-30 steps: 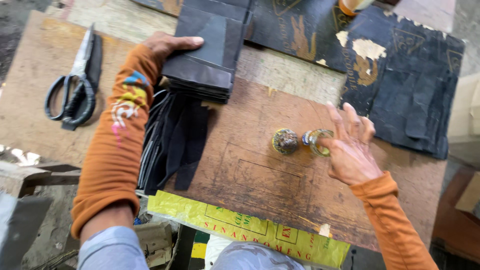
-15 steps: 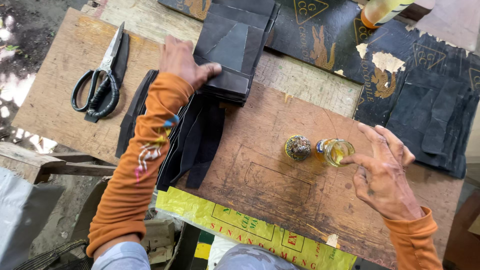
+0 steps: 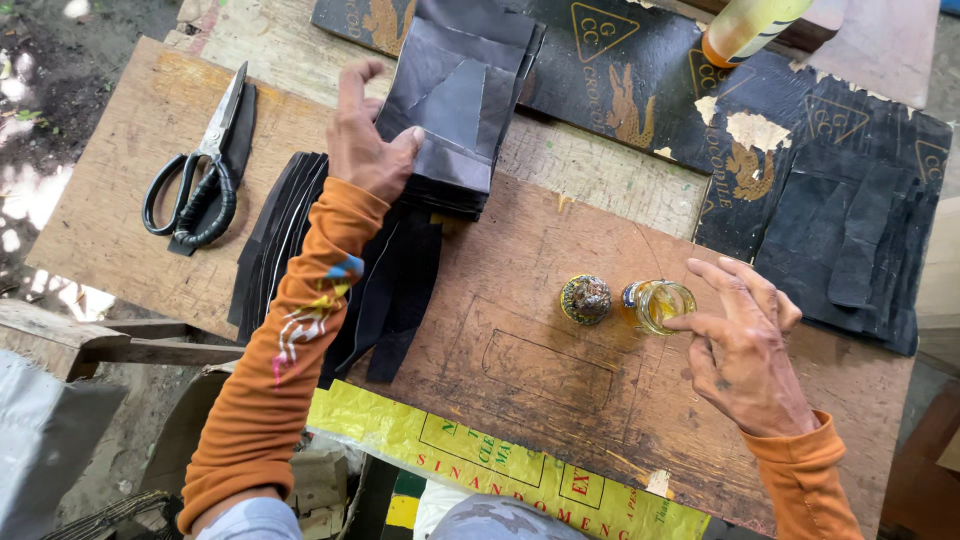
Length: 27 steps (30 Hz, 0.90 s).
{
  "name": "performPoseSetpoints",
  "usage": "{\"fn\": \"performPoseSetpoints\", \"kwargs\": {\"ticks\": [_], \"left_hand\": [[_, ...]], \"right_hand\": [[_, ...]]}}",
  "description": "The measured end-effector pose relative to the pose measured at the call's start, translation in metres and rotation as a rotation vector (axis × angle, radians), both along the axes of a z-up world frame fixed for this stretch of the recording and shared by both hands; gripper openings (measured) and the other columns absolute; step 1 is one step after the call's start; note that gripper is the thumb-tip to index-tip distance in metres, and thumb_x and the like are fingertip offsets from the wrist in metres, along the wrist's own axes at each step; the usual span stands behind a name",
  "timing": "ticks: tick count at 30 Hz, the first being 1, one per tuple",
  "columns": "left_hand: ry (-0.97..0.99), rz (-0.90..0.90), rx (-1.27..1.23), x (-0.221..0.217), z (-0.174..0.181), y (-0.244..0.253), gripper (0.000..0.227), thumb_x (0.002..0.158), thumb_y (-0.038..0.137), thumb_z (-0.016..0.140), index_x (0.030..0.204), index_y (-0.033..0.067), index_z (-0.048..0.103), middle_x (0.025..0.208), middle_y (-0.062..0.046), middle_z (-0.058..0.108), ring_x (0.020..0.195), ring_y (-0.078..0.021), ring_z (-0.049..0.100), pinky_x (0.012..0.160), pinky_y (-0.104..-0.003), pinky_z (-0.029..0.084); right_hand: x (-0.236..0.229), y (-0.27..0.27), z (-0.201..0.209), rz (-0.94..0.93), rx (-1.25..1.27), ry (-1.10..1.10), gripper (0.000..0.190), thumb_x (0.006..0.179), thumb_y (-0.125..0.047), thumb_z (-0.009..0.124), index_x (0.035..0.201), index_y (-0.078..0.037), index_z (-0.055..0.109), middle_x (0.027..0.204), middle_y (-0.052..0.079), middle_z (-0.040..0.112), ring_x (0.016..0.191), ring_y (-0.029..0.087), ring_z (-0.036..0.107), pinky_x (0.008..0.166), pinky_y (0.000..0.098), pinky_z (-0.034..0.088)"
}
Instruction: The person repeatedly picks up black rectangular material pieces from a stack on a wooden table. They dip a finger into a small glass jar containing a yellow liquid and apply the liquid to the surface of the material. The person then places the treated piece onto a separate stack on the table. This process is repeated for multiple pieces throughout the clip.
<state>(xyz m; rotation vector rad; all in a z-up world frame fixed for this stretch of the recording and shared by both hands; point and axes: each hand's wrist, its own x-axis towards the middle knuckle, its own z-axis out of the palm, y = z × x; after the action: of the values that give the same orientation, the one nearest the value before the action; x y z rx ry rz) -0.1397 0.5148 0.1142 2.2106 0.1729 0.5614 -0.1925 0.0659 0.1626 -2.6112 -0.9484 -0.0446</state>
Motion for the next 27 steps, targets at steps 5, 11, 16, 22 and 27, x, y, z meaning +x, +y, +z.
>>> {"fn": "performPoseSetpoints", "kwargs": {"ticks": [5,11,16,22,27], "left_hand": [[0.128,-0.034,-0.338,0.001,0.003,0.020,0.081,0.084,0.026,0.084,0.145,0.0009,0.037,0.151,-0.024,0.043,0.133,-0.0388,0.051,0.110,-0.048,0.048],[0.357,-0.295,-0.799,0.078,-0.032,0.079,0.086,0.105,0.065,0.039,0.156,0.0032,0.008,0.165,-0.025,0.024,0.153,-0.0343,0.029,0.129,-0.047,0.023],[0.319,-0.354,-0.798,0.117,-0.048,0.074,0.074,0.109,0.056,0.041,0.157,0.0004,0.032,0.157,-0.017,0.037,0.149,-0.0266,0.029,0.123,-0.043,0.016],[0.245,-0.561,-0.979,0.095,-0.021,0.039,0.071,0.093,0.004,0.072,0.157,0.0045,0.041,0.145,-0.015,0.060,0.125,-0.0248,0.064,0.106,-0.036,0.059],[0.132,-0.572,-0.610,0.073,0.016,-0.006,0.079,0.085,-0.008,0.069,0.154,0.0085,0.035,0.145,-0.010,0.057,0.119,-0.0226,0.066,0.099,-0.035,0.057]], "right_hand": [[0.002,-0.001,-0.006,0.007,-0.027,0.016,0.034,0.063,-0.002,0.064,0.089,-0.018,0.080,0.147,0.009,0.054,0.143,0.031,0.038,0.113,0.0453,0.020],[0.001,-0.003,-0.012,0.002,-0.003,0.016,0.036,0.063,-0.002,0.064,0.090,-0.019,0.080,0.145,0.008,0.055,0.142,0.030,0.039,0.112,0.0451,0.020],[0.002,-0.007,-0.019,-0.009,-0.037,0.018,0.036,0.065,-0.002,0.064,0.091,-0.021,0.080,0.145,0.008,0.054,0.142,0.030,0.038,0.113,0.0452,0.019],[0.004,-0.013,-0.022,0.006,-0.026,0.030,0.033,0.068,-0.004,0.065,0.093,-0.021,0.080,0.147,0.009,0.053,0.143,0.031,0.036,0.114,0.0463,0.018],[-0.001,-0.007,-0.021,-0.030,0.031,0.030,0.030,0.063,-0.015,0.084,0.092,-0.019,0.079,0.143,0.009,0.056,0.141,0.031,0.038,0.112,0.0489,0.021]]}}
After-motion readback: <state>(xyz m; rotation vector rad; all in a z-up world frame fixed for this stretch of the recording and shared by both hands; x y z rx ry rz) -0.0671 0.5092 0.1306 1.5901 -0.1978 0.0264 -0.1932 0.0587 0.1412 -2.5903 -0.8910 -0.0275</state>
